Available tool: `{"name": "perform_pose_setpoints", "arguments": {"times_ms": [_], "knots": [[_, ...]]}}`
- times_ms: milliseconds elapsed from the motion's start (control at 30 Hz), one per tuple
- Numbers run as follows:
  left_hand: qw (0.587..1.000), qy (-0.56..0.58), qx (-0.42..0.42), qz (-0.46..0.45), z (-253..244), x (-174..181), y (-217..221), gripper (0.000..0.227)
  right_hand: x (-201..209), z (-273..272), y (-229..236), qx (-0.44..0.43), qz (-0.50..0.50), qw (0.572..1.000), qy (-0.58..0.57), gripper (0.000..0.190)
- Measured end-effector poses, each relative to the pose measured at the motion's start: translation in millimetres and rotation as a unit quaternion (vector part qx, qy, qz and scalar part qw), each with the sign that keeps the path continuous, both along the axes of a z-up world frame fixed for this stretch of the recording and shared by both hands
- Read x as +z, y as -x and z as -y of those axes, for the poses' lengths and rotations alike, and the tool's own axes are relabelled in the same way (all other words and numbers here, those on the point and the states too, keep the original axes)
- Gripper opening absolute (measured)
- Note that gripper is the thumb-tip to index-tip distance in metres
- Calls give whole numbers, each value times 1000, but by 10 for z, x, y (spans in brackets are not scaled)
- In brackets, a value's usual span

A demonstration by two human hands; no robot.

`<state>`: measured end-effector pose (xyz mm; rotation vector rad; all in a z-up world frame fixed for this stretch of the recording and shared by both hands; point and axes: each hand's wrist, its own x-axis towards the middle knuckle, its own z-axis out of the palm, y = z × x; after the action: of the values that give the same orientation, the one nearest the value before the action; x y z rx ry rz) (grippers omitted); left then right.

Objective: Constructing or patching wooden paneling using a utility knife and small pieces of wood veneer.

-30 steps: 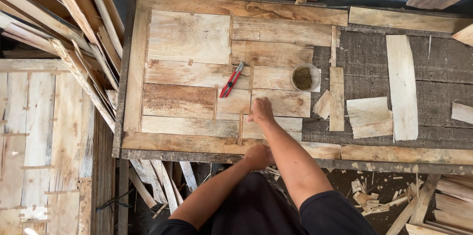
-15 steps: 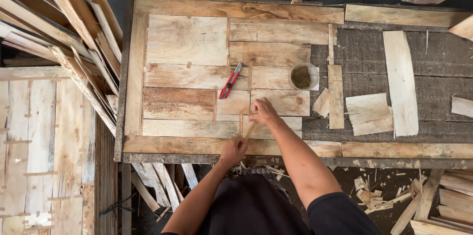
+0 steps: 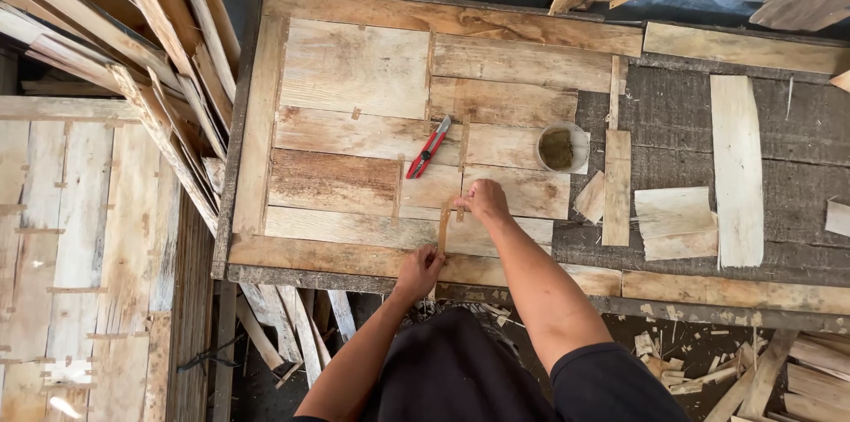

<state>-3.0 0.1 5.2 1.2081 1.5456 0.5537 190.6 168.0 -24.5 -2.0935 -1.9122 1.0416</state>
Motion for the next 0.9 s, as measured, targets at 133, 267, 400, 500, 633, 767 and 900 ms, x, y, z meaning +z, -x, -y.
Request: {"name": "perform_pose_setpoints", "arguments": {"times_ms": [133, 267, 400, 500, 633, 767, 900], "knots": [[1000, 3, -2, -2, 11, 4, -1, 28, 64, 57, -21, 16, -5, 1000, -9, 51], [1000, 1, 7, 8, 50, -38, 7, 28, -22, 83, -70, 43, -13, 997, -67, 47], [999, 8, 30, 32, 68, -45, 29, 27, 80, 160, -12, 15, -26, 997, -71, 45], [998, 14, 43, 52, 148, -117, 30, 26, -115, 192, -59, 41, -35, 989, -135, 44], [996, -10, 65, 58, 99, -35, 117, 26, 217, 153, 168, 29, 27, 992, -117, 45], [994, -3, 108, 33, 4, 186, 309, 24, 620, 179, 486, -34, 48, 998, -8, 36], [991, -3, 130, 11, -9, 12, 466, 24, 442, 160, 766, 60, -15, 982, -180, 38]]}}
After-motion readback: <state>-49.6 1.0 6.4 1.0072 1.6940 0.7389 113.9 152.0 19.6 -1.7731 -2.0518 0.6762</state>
